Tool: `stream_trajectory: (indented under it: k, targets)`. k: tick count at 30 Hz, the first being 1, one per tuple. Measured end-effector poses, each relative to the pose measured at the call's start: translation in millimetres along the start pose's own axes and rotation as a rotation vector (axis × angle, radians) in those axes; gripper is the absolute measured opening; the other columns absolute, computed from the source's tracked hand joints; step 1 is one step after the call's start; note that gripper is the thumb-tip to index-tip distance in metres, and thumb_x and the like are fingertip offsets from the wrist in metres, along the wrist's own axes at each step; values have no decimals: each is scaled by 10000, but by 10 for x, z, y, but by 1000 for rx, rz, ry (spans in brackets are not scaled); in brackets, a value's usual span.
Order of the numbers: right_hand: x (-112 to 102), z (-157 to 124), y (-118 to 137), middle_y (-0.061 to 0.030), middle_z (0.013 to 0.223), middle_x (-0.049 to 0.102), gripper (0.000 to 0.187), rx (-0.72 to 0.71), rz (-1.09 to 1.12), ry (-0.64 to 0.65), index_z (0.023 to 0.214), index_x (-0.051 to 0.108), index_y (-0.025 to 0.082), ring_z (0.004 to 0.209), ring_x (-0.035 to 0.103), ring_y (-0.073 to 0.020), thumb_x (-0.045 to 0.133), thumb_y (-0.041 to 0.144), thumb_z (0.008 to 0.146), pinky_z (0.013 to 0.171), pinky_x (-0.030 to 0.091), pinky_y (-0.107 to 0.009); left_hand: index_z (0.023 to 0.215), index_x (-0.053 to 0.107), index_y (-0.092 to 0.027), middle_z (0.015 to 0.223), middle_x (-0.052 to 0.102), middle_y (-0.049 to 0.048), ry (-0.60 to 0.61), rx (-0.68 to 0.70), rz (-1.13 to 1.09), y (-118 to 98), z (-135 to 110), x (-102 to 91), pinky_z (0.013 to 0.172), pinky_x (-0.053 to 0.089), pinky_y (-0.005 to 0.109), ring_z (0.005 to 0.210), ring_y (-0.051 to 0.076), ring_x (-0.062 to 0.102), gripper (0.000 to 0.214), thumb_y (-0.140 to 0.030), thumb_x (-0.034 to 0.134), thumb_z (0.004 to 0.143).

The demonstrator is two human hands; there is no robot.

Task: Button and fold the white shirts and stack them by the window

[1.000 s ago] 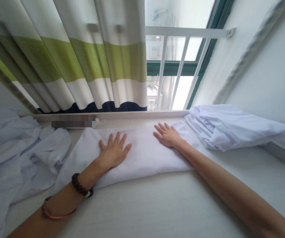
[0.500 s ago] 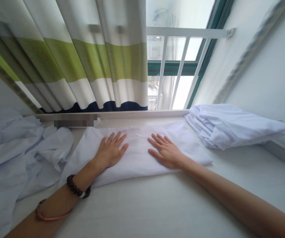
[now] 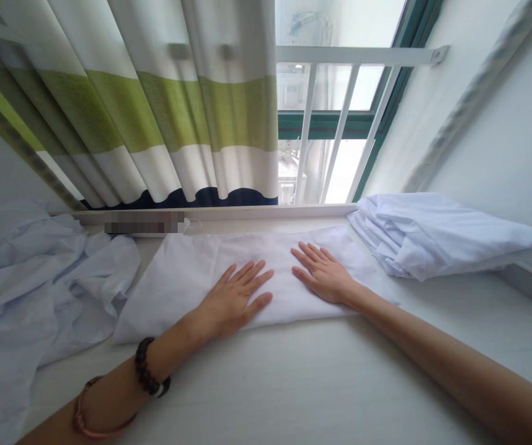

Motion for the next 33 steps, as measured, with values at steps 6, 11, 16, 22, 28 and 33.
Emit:
stream_trajectory:
  k: [6,11,16,22,28,33]
  targets:
    - [-26,-27,-95,-22,1565,143,681,8,-10,6,1495,229,250,1440,97,-198,109,613,932,1167,89,-394,1465,274,-331,1552,188,-31,-3,-224,62,651,-44,-110,1159,95,458,1437,205,143,557,-540,173,958]
    - [-42,17,-342,-26,1569,139,657,113,-43,-11,1490,237,279,1439,100,-226,128,609,933,1159,77,-447,1463,311,-262,1545,240,3,-92,-392,80,1271,-275,-147,1157,117,449,1434,209,159,578,-480,128,961]
    - [-87,75,-681,-108,1568,129,663,233,-62,-19,1496,229,194,1440,97,-217,179,565,948,1153,122,-397,1467,310,-160,1551,218,67,-107,-478,166,1496,-385,-151,1150,167,423,1430,237,174,624,-471,190,939]
    - [-190,291,-356,-178,1544,189,682,291,-86,63,1477,268,107,1432,131,-280,220,533,947,1136,154,-423,1481,271,-222,1510,327,88,35,-520,240,1080,-40,-333,1129,171,478,1393,281,277,621,-504,247,928]
    - [-86,640,234,-68,1570,158,645,44,43,3,1484,259,264,1438,113,-240,135,587,940,1145,99,-405,1485,234,-288,1562,173,-1,19,-295,65,926,596,-212,1151,84,465,1439,224,133,602,-536,146,944]
    - [-85,587,-459,-79,1571,143,639,324,11,-15,1494,232,241,1440,91,-238,158,562,946,1149,60,-409,1487,248,-229,1560,184,23,-44,-466,109,1429,483,-161,1158,105,423,1436,221,148,615,-503,146,946]
Point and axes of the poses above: each hand's wrist, its own z-axis towards the middle knuckle, its own x-axis out of the palm, y = z × x, the point moved 4 cm from there along z, towards the middle knuckle
